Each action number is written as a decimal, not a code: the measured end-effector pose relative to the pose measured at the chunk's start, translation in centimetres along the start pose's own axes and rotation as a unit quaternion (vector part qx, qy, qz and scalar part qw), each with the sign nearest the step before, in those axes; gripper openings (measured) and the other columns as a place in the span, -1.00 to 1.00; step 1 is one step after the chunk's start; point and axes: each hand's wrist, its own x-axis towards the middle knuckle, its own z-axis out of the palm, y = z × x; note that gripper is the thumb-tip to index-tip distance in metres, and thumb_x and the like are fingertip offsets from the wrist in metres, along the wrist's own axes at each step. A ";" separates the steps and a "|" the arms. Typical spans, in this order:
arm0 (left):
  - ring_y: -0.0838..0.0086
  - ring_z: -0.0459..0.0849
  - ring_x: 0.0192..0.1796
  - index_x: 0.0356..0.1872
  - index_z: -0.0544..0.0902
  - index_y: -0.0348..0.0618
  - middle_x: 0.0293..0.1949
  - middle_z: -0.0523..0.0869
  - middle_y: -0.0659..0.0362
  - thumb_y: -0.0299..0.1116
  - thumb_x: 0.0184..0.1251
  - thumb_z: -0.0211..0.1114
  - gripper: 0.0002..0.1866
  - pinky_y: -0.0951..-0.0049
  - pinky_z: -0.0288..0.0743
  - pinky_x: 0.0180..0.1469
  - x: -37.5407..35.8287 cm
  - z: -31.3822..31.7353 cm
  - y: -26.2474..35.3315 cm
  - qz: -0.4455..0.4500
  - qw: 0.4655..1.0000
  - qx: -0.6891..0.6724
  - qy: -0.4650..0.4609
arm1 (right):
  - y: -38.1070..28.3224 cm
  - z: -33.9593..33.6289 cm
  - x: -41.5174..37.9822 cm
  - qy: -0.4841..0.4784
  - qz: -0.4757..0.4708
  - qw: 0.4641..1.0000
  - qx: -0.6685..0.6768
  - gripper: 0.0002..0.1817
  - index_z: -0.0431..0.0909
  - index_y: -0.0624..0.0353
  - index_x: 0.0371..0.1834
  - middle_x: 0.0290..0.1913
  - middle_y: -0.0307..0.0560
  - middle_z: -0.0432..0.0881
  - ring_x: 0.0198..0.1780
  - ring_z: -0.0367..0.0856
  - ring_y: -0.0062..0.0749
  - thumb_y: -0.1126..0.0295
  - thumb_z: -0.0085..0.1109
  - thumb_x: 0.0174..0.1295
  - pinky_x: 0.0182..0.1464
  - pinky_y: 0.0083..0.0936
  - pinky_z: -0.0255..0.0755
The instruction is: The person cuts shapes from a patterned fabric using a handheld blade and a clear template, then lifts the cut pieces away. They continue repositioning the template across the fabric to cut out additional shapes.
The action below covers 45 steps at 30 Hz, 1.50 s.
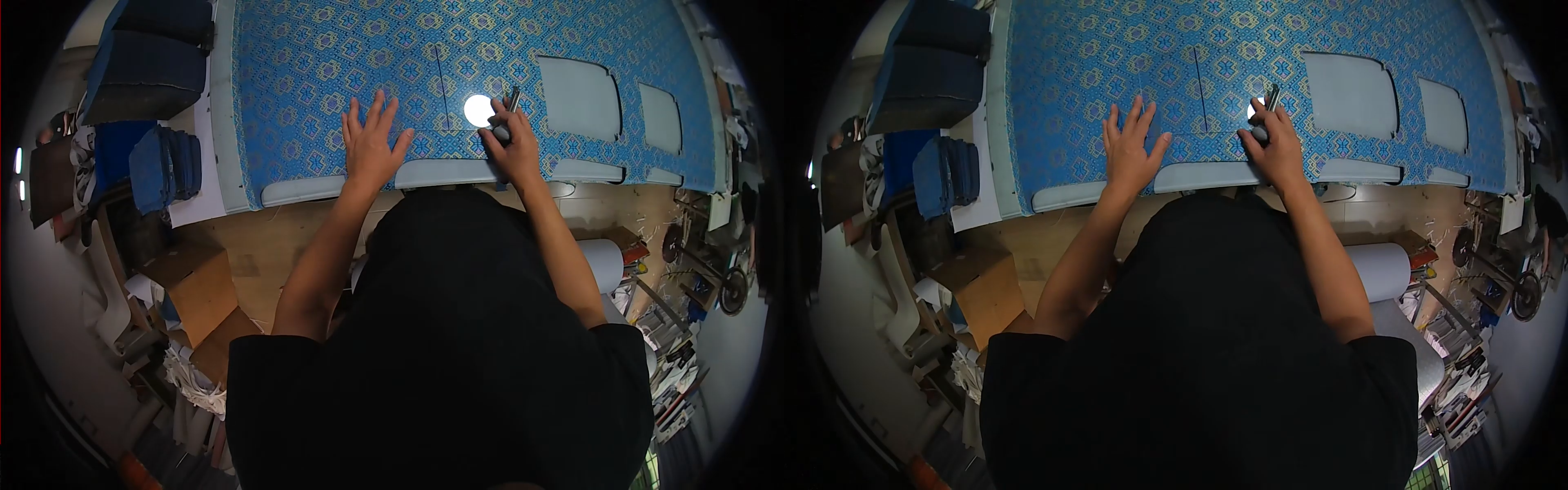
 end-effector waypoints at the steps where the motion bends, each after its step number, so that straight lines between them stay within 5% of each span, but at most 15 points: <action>1: -0.19 -0.01 0.68 0.52 0.50 0.09 0.66 0.26 0.16 0.10 0.47 0.29 -0.33 -0.26 -0.27 0.67 0.0 0.0 0.0 0.000 1.000 0.000 0.000 | 0.0 0.0 0.0 0.000 0.000 1.000 0.000 -0.67 0.57 0.17 -0.06 0.37 -0.04 0.66 0.49 0.49 0.00 0.41 0.53 0.20 0.46 -0.17 0.39; 13: -0.16 -0.03 0.69 0.52 0.50 0.10 0.67 0.24 0.18 0.11 0.48 0.28 -0.33 -0.24 -0.29 0.68 -0.1 0.1 -0.1 -0.008 1.000 -0.008 -0.006 | -0.2 -0.2 0.1 -0.002 -0.008 1.000 -0.015 -0.68 0.58 0.20 -0.09 0.33 -0.02 0.65 0.45 0.52 0.00 0.37 0.52 0.20 0.34 -0.20 0.53; 15: -0.15 -0.03 0.69 0.52 0.50 0.10 0.67 0.24 0.19 0.11 0.48 0.28 -0.34 -0.23 -0.28 0.68 0.0 0.1 -0.1 -0.007 1.000 -0.008 -0.003 | -0.3 -0.1 0.1 -0.007 0.013 1.000 0.003 -0.69 0.57 0.14 -0.09 0.36 0.00 0.67 0.51 0.47 0.00 0.40 0.52 0.21 0.49 -0.14 0.37; 43: -0.20 0.02 0.67 0.48 0.54 0.07 0.64 0.30 0.18 0.09 0.45 0.32 -0.35 -0.26 -0.26 0.67 -0.1 0.1 -0.1 -0.003 1.000 -0.023 0.009 | -0.3 -0.3 0.1 -0.016 0.029 0.999 0.018 -0.69 0.58 0.15 -0.08 0.34 -0.02 0.68 0.48 0.51 0.01 0.39 0.52 0.21 0.52 -0.13 0.33; 45: -0.21 0.03 0.67 0.48 0.55 0.07 0.64 0.30 0.18 0.09 0.45 0.32 -0.35 -0.27 -0.25 0.66 0.0 0.1 -0.1 0.001 1.000 -0.017 0.012 | 0.1 -0.1 0.1 0.004 -0.013 1.000 -0.009 -0.48 0.65 0.14 0.25 0.09 -0.02 0.67 0.38 0.59 -0.04 0.38 0.53 0.20 0.25 -0.21 0.57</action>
